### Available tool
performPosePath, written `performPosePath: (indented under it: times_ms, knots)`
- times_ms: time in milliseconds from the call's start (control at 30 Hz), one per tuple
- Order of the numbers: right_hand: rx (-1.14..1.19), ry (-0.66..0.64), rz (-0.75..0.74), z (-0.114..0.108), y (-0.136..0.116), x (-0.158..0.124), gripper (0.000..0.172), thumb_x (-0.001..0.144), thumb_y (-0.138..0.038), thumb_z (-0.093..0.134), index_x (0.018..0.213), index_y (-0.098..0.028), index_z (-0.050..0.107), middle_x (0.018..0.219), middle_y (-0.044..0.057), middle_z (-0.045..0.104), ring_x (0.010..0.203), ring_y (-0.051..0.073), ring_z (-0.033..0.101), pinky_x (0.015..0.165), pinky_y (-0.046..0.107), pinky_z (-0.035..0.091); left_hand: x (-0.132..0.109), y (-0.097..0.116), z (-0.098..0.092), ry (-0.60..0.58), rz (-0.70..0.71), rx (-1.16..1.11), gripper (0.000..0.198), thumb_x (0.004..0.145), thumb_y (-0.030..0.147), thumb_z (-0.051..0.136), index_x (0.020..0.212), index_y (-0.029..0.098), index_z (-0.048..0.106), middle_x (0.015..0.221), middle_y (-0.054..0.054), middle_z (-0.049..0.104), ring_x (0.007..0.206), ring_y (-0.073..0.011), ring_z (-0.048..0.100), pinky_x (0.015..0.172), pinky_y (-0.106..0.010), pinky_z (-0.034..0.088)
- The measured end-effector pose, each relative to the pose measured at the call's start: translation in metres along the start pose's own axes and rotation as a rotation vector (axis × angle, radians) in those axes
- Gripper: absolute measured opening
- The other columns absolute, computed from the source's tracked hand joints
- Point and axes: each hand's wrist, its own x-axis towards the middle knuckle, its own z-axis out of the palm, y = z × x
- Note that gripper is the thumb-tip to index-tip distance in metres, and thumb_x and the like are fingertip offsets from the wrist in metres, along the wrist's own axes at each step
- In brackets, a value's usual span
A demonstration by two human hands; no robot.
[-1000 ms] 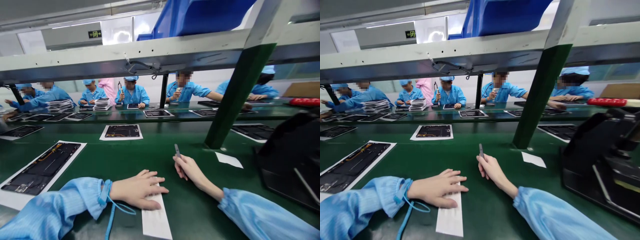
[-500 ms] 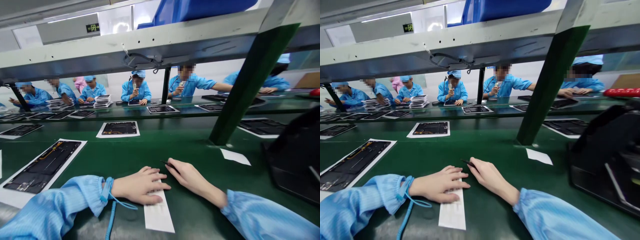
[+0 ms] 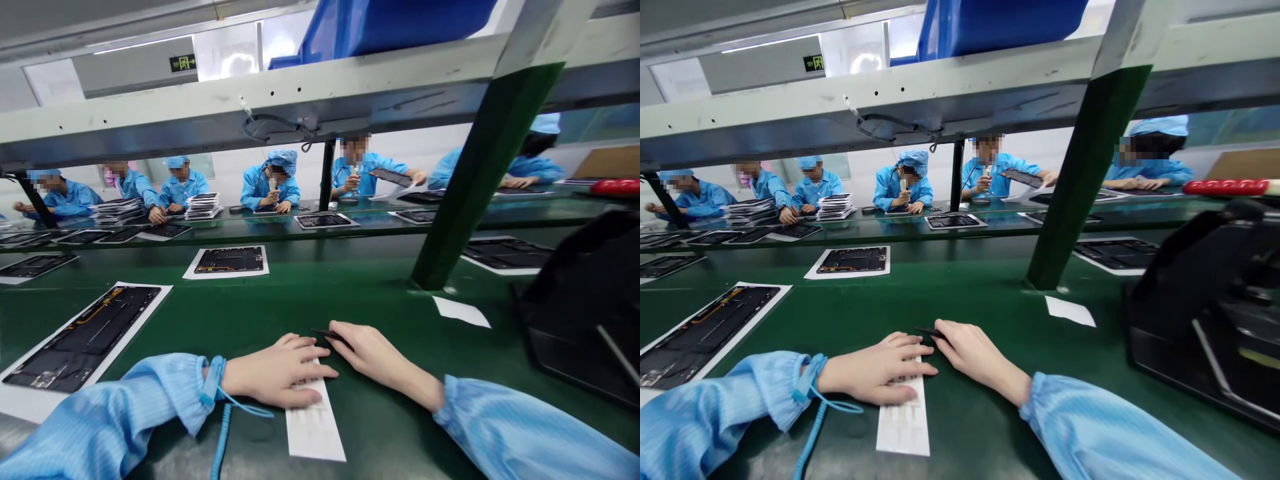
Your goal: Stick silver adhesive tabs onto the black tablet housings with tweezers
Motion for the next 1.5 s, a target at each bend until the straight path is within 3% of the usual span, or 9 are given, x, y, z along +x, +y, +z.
performPosePath:
  times_ms: [1500]
  knots:
    - [-0.02,-0.017,0.031,-0.0035,-0.0057,-0.0001,0.019,0.096,-0.022,0.039,0.079,-0.022,0.047,0.076,0.004,0.066,0.067,0.02,0.064,0.058,0.026,0.04,0.0,-0.0001,-0.0017,-0.01,-0.01,-0.019,0.048,0.097,0.043,0.04,0.139,0.019,0.046,0.147,-0.014,0.042,0.139,-0.0357,0.032,0.114,-0.051,0.026]
